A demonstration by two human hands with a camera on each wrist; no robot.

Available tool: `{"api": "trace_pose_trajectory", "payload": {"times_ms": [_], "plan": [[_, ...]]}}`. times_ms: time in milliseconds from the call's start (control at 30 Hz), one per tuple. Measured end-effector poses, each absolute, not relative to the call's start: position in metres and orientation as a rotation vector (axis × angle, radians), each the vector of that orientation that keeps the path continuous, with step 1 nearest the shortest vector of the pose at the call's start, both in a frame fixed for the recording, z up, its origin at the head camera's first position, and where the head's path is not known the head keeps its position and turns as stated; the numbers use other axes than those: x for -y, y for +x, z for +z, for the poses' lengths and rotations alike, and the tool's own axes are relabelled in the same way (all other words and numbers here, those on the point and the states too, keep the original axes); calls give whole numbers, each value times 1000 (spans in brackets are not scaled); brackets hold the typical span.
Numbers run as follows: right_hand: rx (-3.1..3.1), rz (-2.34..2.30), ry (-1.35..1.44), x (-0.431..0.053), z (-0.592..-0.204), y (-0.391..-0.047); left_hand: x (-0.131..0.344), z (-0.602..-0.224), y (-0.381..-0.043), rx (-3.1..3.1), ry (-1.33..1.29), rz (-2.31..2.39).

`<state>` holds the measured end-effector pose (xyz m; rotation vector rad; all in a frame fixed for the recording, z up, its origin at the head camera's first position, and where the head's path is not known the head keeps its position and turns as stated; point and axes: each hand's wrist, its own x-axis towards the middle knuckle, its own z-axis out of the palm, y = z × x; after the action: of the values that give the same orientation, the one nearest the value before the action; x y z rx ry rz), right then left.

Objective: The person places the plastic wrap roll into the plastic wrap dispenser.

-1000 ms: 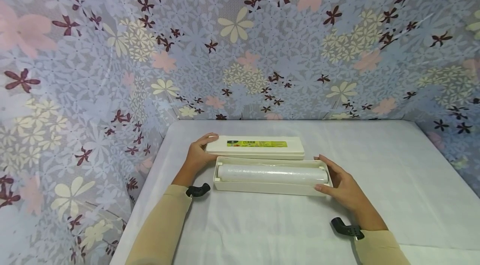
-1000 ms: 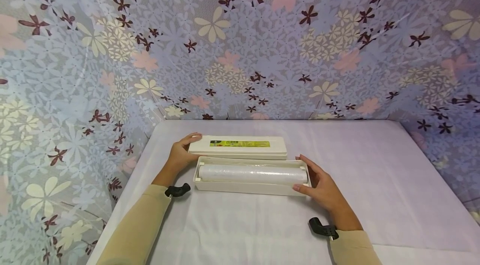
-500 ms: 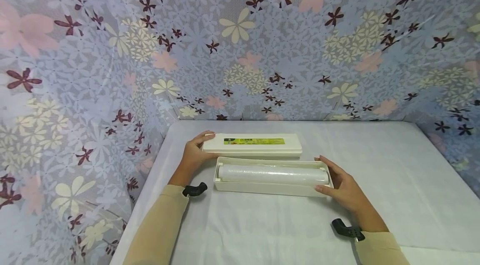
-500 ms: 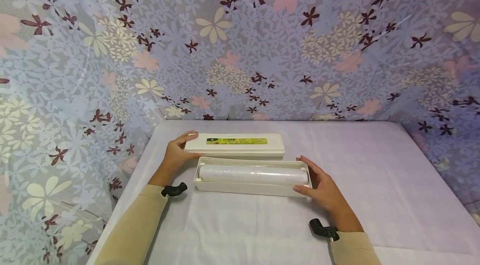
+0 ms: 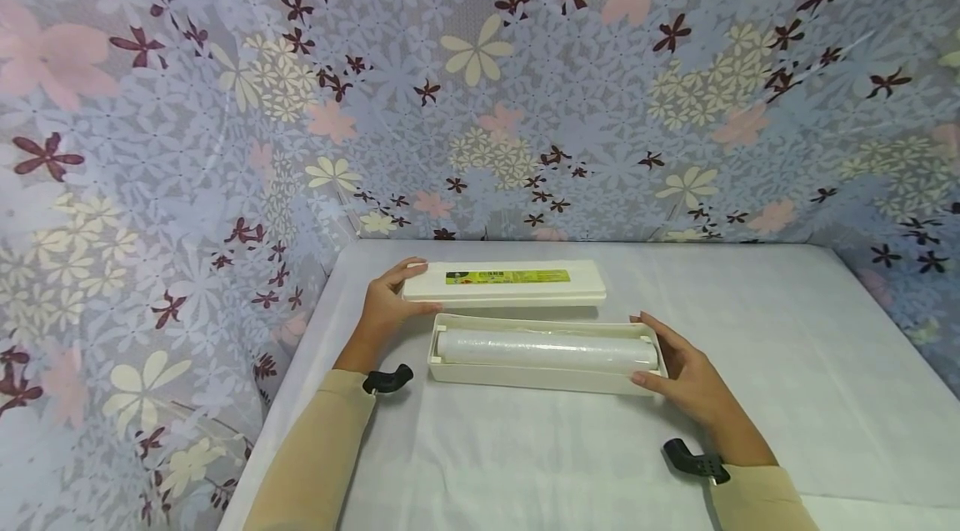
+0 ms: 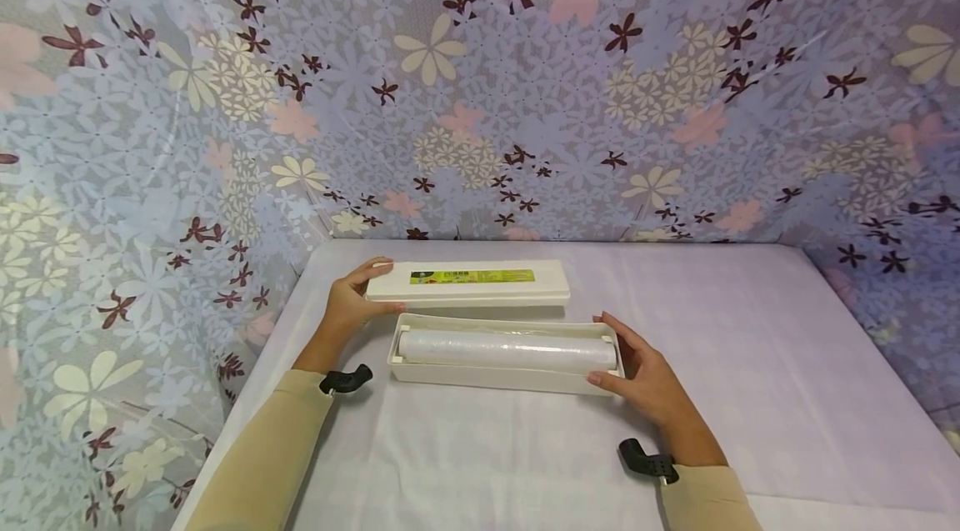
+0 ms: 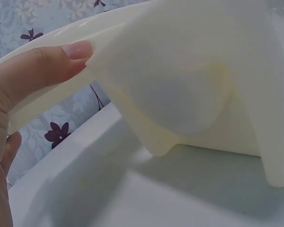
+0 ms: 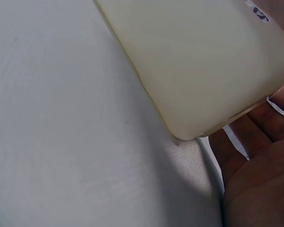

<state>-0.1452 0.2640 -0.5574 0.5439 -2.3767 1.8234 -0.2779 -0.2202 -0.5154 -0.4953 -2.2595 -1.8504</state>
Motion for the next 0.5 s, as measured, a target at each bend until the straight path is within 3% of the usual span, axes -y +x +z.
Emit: {"api": "trace_pose_trajectory", "payload": {"times_ms": [500], "plan": [[2399, 1807, 519, -265, -558, -146, 214, -497, -264, 2247, -538, -1846]]}}
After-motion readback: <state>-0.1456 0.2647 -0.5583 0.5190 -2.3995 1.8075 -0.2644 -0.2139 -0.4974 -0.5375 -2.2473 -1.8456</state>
